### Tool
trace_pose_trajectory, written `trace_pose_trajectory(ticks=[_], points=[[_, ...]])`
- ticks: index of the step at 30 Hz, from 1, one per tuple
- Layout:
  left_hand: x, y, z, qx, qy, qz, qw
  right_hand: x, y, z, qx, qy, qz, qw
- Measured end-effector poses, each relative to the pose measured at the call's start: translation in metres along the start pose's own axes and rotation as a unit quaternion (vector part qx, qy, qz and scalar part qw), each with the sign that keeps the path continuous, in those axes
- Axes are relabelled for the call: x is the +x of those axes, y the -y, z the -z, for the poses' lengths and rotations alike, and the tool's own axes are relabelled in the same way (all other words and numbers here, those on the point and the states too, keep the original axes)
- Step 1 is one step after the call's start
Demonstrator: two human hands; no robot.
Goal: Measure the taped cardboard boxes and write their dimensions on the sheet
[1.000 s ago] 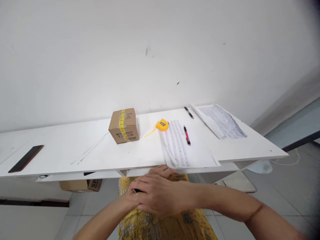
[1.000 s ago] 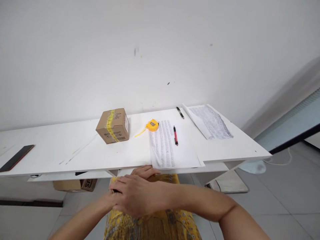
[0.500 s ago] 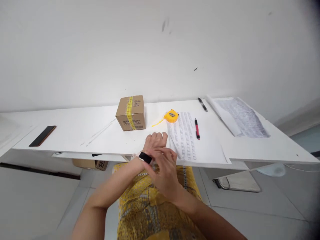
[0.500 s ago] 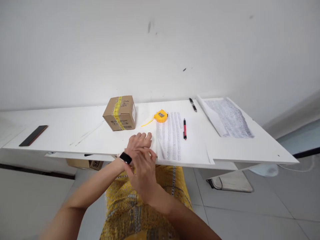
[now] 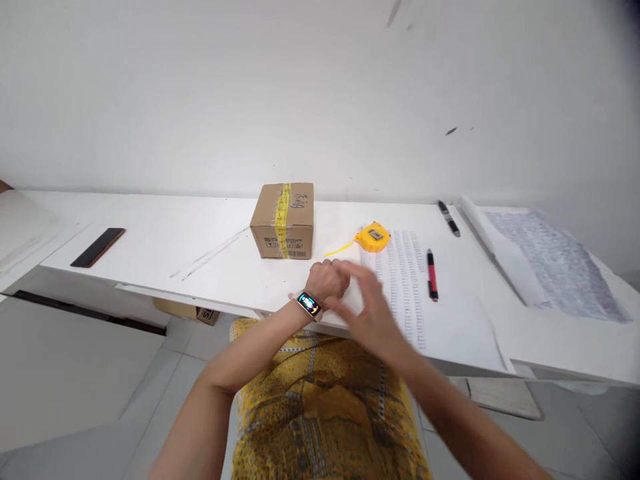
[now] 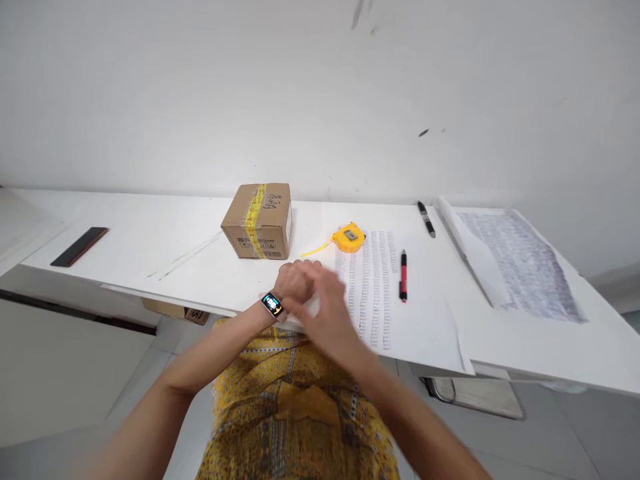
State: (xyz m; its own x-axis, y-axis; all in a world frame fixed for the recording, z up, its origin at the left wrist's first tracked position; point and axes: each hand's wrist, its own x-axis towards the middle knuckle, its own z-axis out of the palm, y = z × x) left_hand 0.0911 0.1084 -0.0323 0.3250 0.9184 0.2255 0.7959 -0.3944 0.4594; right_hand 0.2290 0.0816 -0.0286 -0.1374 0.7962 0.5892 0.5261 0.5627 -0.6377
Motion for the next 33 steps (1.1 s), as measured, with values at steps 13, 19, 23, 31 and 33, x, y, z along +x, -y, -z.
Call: trace_pose_trajectory(ticks=[13,19,23,31,33], points=[[0.027,0.016,-0.026,0.158,0.052,-0.051,0.985,0.085,-0.159,0.009,-0.225,0.09,-0.07,0.968],[0.021,0.009,-0.004,0.1,0.015,-0.007,0.995,0.077,-0.08,0.037,-0.078,0.068,0.044,0.994],[0.009,-0.01,0.026,-0.328,0.024,0.026,0.944,0.064,-0.019,0.044,0.075,0.106,0.045,0.99],[-0.031,-0.02,0.051,-0.741,0.037,0.082,0.666,0.06,0.031,0.024,0.092,0.175,0.161,0.967],[-0.036,-0.013,0.057,-0.726,0.007,0.08,0.683,0.064,0.034,0.024,0.113,0.174,0.143,0.968]])
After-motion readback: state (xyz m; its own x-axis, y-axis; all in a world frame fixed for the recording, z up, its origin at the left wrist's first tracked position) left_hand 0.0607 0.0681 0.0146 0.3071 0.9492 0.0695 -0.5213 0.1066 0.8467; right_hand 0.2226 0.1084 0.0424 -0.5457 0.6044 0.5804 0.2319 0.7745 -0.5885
